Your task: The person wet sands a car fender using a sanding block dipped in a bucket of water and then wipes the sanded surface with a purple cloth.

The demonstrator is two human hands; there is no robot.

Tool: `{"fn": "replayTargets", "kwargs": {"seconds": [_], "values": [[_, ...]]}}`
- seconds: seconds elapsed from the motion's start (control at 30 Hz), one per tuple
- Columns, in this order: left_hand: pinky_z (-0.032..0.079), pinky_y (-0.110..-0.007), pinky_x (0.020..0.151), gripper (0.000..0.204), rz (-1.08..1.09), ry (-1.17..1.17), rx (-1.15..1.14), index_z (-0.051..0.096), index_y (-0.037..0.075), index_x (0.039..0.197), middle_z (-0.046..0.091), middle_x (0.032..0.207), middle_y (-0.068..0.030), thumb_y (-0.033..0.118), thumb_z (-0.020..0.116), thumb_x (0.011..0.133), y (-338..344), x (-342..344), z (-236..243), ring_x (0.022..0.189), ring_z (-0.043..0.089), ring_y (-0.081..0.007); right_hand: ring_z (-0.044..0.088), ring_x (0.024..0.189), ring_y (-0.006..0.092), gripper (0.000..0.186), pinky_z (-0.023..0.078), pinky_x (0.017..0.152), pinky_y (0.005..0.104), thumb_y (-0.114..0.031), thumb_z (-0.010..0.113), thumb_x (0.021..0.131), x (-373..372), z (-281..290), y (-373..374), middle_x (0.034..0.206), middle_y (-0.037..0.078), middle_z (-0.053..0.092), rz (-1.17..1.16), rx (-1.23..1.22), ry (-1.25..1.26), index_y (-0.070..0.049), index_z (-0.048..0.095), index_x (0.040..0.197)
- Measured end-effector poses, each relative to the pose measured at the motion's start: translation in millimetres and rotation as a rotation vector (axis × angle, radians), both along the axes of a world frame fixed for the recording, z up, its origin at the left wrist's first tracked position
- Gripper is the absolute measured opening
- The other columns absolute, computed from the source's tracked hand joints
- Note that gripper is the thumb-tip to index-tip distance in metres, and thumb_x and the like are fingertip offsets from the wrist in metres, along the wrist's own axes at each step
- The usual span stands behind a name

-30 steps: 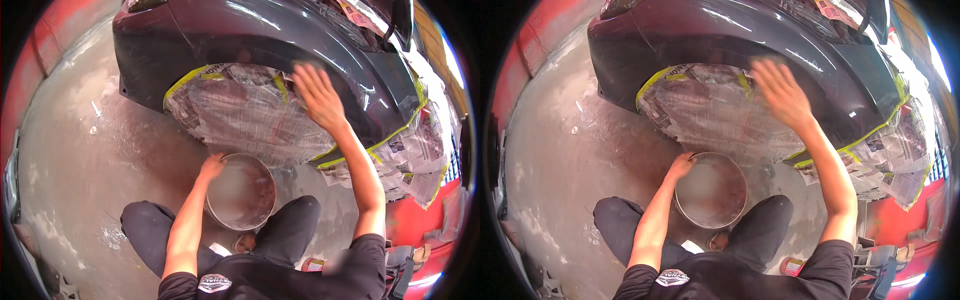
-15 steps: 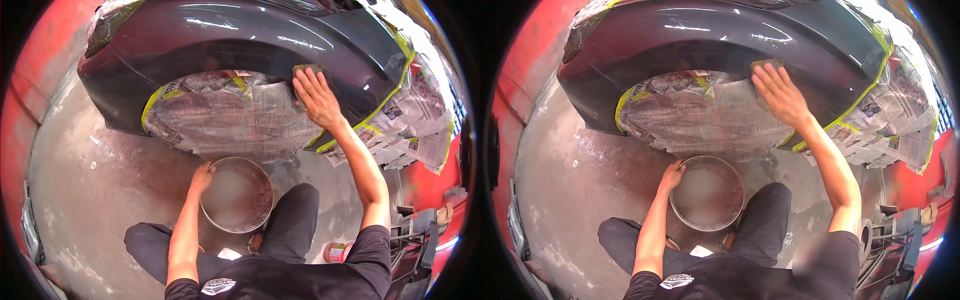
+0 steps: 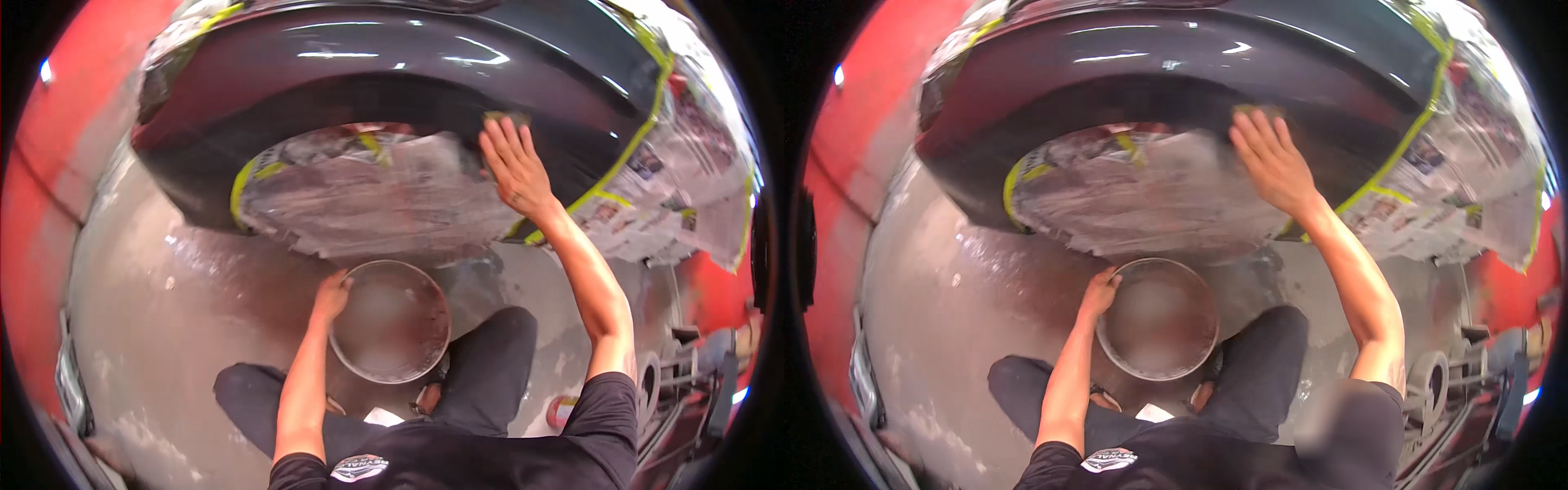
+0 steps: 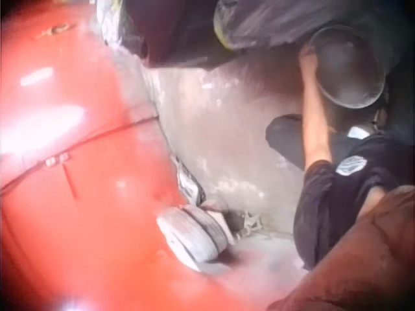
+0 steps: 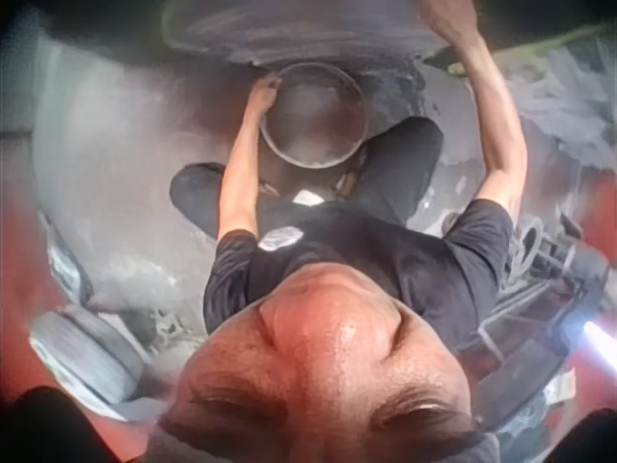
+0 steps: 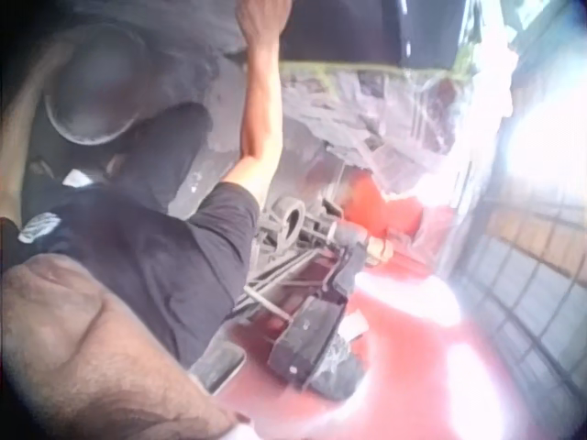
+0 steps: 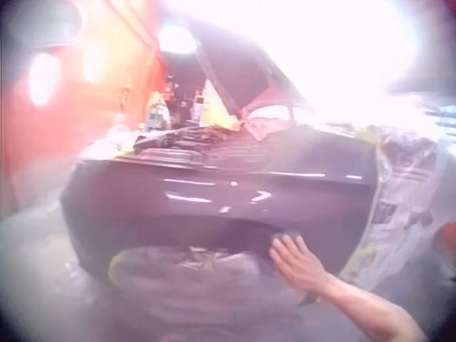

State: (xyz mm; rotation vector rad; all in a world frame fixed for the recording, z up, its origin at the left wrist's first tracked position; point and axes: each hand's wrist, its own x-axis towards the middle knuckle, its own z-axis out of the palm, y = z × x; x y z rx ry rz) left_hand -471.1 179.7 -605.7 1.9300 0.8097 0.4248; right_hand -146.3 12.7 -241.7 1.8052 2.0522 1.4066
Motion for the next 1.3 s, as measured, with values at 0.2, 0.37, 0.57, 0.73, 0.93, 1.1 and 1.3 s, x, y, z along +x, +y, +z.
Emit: {"fn": "replayTargets", "kwargs": {"seconds": [0.2,0.37,0.57,0.73,0.93,1.1,1.3], "values": [[0.049,-0.045,0.104,0.039,-0.006,0.06,0.004,0.064,0.004,0.135,0.069,0.127,-0.0219,0.024,0.06,0.102,7,-15,19,0.123,0.064,-0.0391,0.03,0.157,0.0292,0.066,0.024,0.128,0.0502,-0.017,0.063,0.092,-84,52,89,0.167,0.012,0.036,0.186,-0.177,-0.06,-0.001,0.045,0.154],[0.048,-0.048,0.108,0.044,0.054,0.136,0.008,0.064,0.012,0.139,0.068,0.133,-0.0186,0.033,0.059,0.101,0,-12,13,0.126,0.062,-0.0389,0.028,0.158,0.0283,0.064,0.021,0.129,0.0505,-0.013,0.06,0.092,-36,57,44,0.169,0.011,0.034,0.093,-0.308,-0.109,-0.002,0.045,0.154],[0.046,-0.047,0.111,0.047,0.028,0.179,0.013,0.063,0.011,0.141,0.064,0.139,-0.0189,0.036,0.058,0.101,-10,-5,20,0.132,0.058,-0.0376,0.035,0.154,0.0262,0.059,0.023,0.129,0.0452,-0.015,0.051,0.095,-176,25,205,0.164,0.015,0.04,0.372,-0.272,-0.1,0.004,0.045,0.151],[0.045,-0.045,0.113,0.048,0.017,0.08,-0.093,0.06,0.009,0.143,0.063,0.142,-0.0177,0.033,0.058,0.102,18,-40,-2,0.134,0.057,-0.0372,0.035,0.154,0.0275,0.06,0.022,0.13,0.0466,-0.014,0.05,0.095,-177,39,196,0.165,0.015,0.04,0.432,-0.32,-0.075,0.002,0.045,0.153],[0.047,-0.045,0.11,0.043,0.032,0.055,-0.003,0.064,0.01,0.139,0.064,0.139,-0.0192,0.029,0.06,0.1,1,-2,12,0.131,0.059,-0.0377,0.032,0.156,0.0287,0.063,0.024,0.128,0.0504,-0.013,0.057,0.091,-95,52,97,0.167,0.014,0.035,0.172,-0.262,-0.105,0.0,0.046,0.152],[0.048,-0.046,0.107,0.042,0.02,0.044,-0.049,0.064,0.015,0.138,0.065,0.137,-0.0169,0.03,0.061,0.099,-1,-15,17,0.128,0.061,-0.0367,0.033,0.155,0.0287,0.064,0.025,0.128,0.0469,-0.012,0.057,0.091,-181,64,205,0.166,0.014,0.038,0.299,-0.257,-0.164,0.001,0.045,0.152],[0.048,-0.047,0.107,0.042,0.041,0.092,-0.097,0.064,0.022,0.139,0.066,0.136,-0.0148,0.032,0.061,0.098,-3,-11,25,0.127,0.061,-0.0363,0.033,0.154,0.0354,0.065,0.028,0.126,0.0507,-0.018,0.068,0.094,-123,105,119,0.164,0.019,0.039,0.131,-0.223,0.048,0.003,0.046,0.151]]}}
